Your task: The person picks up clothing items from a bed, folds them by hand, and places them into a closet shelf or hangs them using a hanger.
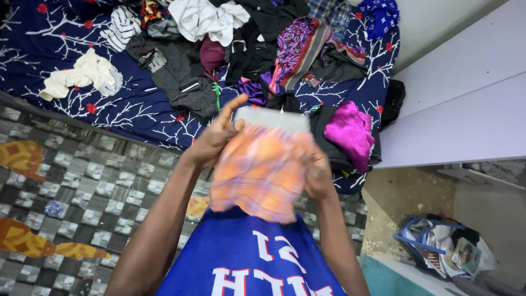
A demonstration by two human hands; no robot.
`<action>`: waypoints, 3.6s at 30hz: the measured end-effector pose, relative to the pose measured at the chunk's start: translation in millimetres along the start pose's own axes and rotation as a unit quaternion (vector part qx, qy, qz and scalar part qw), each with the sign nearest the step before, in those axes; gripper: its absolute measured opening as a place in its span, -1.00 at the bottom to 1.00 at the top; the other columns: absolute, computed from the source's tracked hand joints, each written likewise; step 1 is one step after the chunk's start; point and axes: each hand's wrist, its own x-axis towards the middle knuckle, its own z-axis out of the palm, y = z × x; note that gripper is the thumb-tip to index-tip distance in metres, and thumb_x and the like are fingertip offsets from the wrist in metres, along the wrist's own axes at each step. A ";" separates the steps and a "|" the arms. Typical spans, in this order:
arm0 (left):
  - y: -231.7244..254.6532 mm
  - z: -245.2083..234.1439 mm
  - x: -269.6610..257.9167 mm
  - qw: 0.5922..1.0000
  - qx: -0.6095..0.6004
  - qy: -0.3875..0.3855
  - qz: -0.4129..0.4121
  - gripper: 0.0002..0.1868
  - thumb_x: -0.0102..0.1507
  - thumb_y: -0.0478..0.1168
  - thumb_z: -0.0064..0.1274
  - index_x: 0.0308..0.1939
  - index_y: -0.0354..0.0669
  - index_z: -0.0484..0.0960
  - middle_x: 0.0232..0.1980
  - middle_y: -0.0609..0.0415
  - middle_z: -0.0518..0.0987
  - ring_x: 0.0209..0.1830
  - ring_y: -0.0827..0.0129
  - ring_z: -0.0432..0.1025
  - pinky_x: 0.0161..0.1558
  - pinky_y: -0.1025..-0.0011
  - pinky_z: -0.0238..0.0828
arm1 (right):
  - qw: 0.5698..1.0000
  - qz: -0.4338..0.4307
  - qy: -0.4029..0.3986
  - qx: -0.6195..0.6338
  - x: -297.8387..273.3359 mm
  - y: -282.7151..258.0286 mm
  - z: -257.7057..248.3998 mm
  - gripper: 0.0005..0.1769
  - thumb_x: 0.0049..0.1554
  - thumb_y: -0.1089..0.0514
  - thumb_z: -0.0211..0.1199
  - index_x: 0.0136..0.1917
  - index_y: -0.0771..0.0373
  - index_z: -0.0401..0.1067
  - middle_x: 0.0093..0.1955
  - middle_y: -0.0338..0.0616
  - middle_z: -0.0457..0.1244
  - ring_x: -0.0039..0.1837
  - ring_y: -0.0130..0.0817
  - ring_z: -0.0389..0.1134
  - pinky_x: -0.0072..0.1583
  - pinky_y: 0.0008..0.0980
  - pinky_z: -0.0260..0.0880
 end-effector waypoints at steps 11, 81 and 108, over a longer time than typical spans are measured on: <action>-38.0 -41.7 -17.3 0.966 0.251 -0.052 -0.030 -0.39 0.27 -0.26 0.13 0.43 -0.27 0.47 0.30 0.03 0.58 0.20 0.53 0.48 0.26 0.52 0.40 | 0.983 0.068 0.111 -0.131 -30.8 -19.0 7.6 0.00 -0.07 0.42 0.31 0.58 0.19 0.03 0.20 0.05 0.36 0.18 -0.26 0.42 0.23 -0.30 0.40; -405.4 34.9 330.2 0.868 0.204 0.153 -0.426 -0.15 0.11 0.20 0.09 0.49 0.12 0.37 0.56 0.13 0.28 0.50 0.34 0.16 0.33 0.06 0.07 | 0.831 0.285 0.395 -0.269 35.5 29.9 -506.2 -0.56 -0.14 -0.06 0.57 -0.31 0.10 0.30 -0.29 -0.40 0.13 -0.24 -0.49 0.08 -0.16 -0.24 0.09; -431.3 350.8 173.7 0.933 0.037 -0.050 -0.356 -0.07 0.15 0.25 0.17 0.44 -0.26 0.38 0.29 -0.14 0.57 0.23 0.13 0.48 0.23 0.15 0.43 | 0.935 0.020 0.345 0.078 -377.5 -165.9 -460.7 -0.48 0.16 0.05 0.13 0.29 0.40 0.47 0.17 -0.01 0.43 0.12 -0.22 0.47 0.16 -0.25 0.46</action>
